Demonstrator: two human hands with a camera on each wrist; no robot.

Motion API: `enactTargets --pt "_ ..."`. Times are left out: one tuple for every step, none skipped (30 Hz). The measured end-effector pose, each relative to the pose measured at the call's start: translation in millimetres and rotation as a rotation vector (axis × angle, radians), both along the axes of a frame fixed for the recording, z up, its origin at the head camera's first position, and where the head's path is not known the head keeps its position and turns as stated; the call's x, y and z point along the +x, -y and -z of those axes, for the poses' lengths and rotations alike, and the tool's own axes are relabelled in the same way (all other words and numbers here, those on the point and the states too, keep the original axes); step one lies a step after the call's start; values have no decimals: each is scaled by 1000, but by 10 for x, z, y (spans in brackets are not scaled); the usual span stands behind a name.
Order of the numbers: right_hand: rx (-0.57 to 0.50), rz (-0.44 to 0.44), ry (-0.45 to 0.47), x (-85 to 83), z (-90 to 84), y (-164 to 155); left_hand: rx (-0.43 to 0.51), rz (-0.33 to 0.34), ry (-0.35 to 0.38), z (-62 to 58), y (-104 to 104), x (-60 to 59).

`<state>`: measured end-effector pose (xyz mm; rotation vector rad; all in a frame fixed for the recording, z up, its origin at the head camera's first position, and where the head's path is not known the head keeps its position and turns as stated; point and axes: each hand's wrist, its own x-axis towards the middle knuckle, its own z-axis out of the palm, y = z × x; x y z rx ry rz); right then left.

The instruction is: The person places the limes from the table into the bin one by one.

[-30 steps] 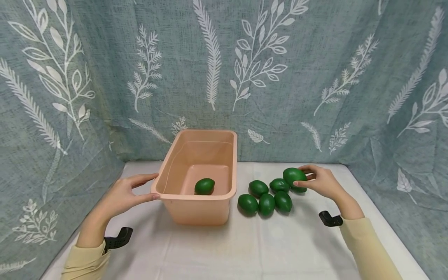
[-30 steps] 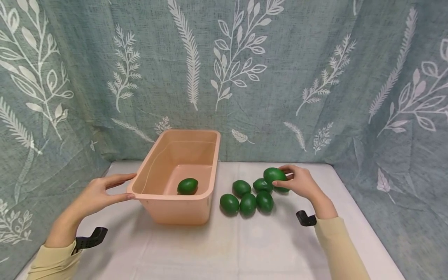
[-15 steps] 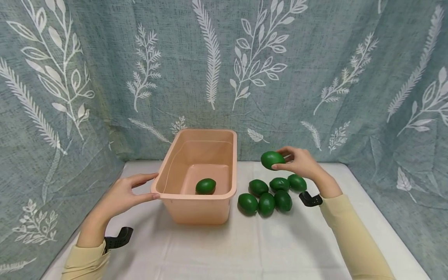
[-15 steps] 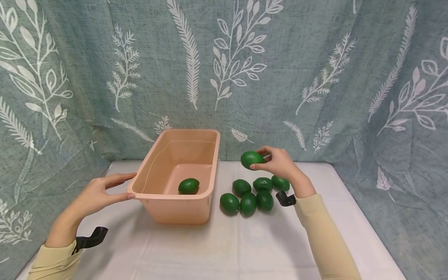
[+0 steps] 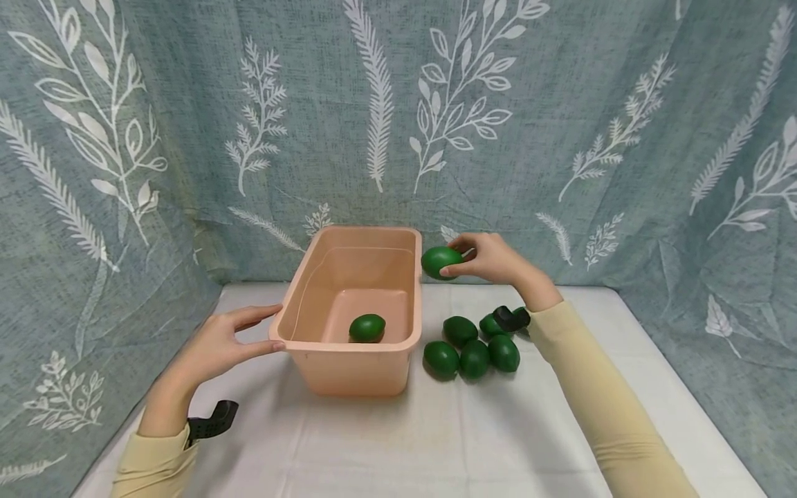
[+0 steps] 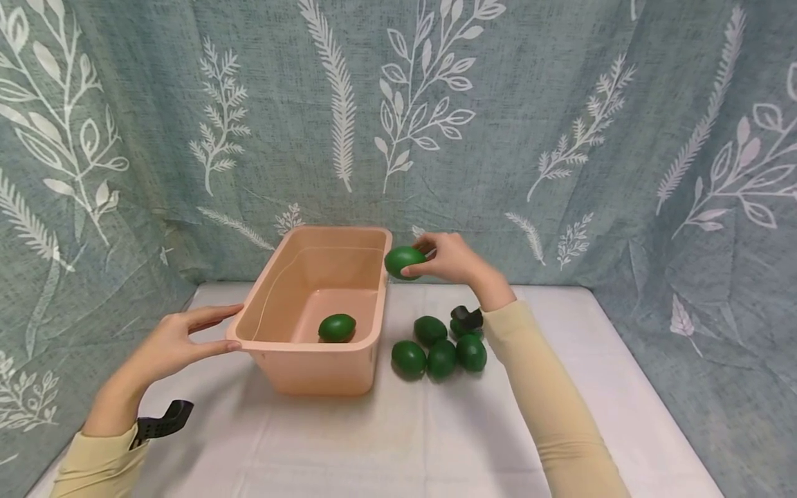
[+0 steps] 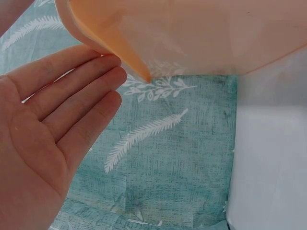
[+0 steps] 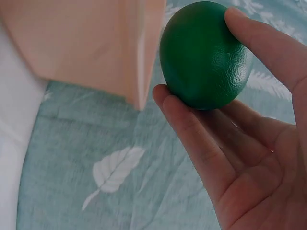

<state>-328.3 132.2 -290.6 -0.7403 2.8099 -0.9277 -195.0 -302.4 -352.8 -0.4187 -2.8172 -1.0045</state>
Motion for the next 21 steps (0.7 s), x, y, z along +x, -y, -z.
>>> enactTargets --pt "3 -7 5 -15 -21 47 0 0 2 -3 -2 0" --pt "9 -14 7 -27 -43 93 2 0 6 -6 -4 1" --pt "14 -22 9 -39 -63 137 1 0 10 -10 -6 3" --pt "17 -28 13 -51 -82 181 3 0 13 -13 -7 3" --pt "23 -31 17 -60 -102 224 3 1 14 -16 -9 3" --pt "30 -31 19 -71 -121 267 2 2 14 -19 -10 3" --pt "38 -33 22 -82 -139 310 3 1 13 -22 -10 3" --pt "44 -33 25 -93 -157 351 3 1 13 -26 -10 4" --pt "48 -34 27 -103 -175 392 3 1 13 -30 -11 5" --pt "54 -37 30 -113 -191 430 5 1 15 -33 -12 5" --pt "59 -42 29 -126 -204 466 6 1 18 -34 -13 5" --pt "63 -46 30 -138 -214 504 8 1 21 -37 -15 6" --pt "70 -54 30 -149 -224 537 10 2 25 -38 -17 7" --pt "74 -59 31 -165 -228 571 12 4 27 -40 -18 9" --pt "80 -67 33 -177 -230 606 15 4 29 -40 -20 10" --pt "88 -74 34 -195 -226 639 17 4 29 -39 -21 10" --pt "92 -81 35 -209 -224 675 18 5 29 -39 -22 10" --pt "94 -87 43 -217 -223 713 18 10 26 -42 -24 11" --pt "96 -91 51 -226 -221 751 19 10 24 -43 -24 10" --pt "96 -94 60 -235 -215 791 20 10 22 -43 -24 9" --pt "97 -99 70 -239 -212 833 20 10 20 -42 -24 6"
